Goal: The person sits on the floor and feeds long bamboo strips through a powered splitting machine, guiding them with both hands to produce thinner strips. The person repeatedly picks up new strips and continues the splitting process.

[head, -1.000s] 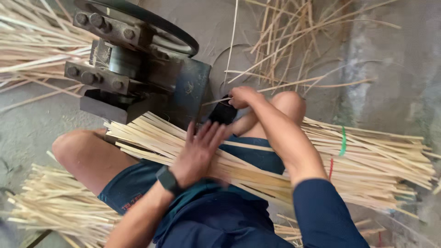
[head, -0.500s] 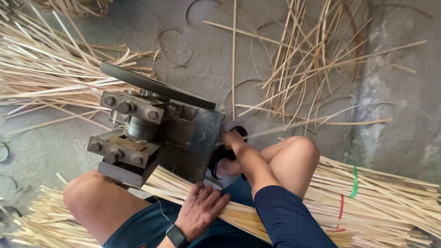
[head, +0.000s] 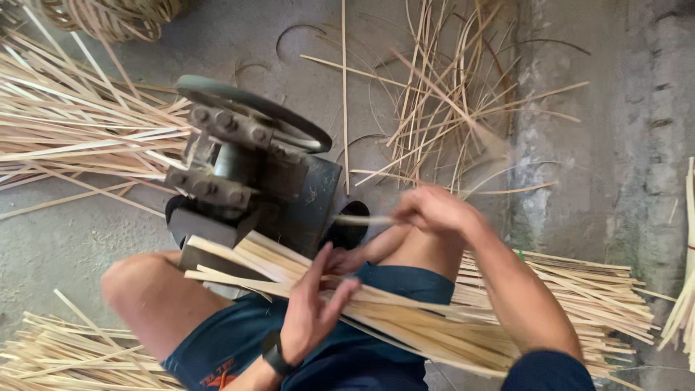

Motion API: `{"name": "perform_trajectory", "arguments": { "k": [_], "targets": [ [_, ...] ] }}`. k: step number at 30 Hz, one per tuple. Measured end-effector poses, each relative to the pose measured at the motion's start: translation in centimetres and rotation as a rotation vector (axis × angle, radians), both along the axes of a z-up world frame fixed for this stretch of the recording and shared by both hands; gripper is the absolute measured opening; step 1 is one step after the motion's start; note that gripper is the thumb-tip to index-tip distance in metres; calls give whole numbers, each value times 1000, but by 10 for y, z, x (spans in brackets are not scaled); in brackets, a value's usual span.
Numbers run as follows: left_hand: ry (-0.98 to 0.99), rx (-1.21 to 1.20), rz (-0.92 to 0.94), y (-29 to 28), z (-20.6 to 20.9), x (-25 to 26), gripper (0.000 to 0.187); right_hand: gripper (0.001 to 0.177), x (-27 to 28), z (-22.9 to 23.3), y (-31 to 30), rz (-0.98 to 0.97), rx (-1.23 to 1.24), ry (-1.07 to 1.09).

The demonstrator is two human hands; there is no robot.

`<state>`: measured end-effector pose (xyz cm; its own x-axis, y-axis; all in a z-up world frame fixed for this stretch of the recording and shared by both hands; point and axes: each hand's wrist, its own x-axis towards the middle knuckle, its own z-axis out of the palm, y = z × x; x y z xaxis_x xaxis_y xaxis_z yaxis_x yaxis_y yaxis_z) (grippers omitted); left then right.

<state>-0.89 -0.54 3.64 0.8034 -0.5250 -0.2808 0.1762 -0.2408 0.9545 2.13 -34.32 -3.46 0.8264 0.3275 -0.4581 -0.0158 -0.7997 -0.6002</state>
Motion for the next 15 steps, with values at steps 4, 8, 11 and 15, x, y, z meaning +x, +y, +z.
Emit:
{"name": "perform_trajectory", "arguments": {
  "k": [4, 8, 11, 15],
  "targets": [
    [-285, 35, -6, -11, 3, -7, 63, 19, -40, 112, 38, 114, 173, -361],
    [-438, 105, -215, 0, 11, -21, 25, 14, -60, 146, 59, 21, 182, -486],
    [-144, 68, -33, 32, 23, -12, 19, 4, -66, 142, 36, -15, 22, -784],
    [-415, 89, 214, 92, 31, 28, 19, 11, -83, 139, -32, -206, -358, -1028]
  ]
}}
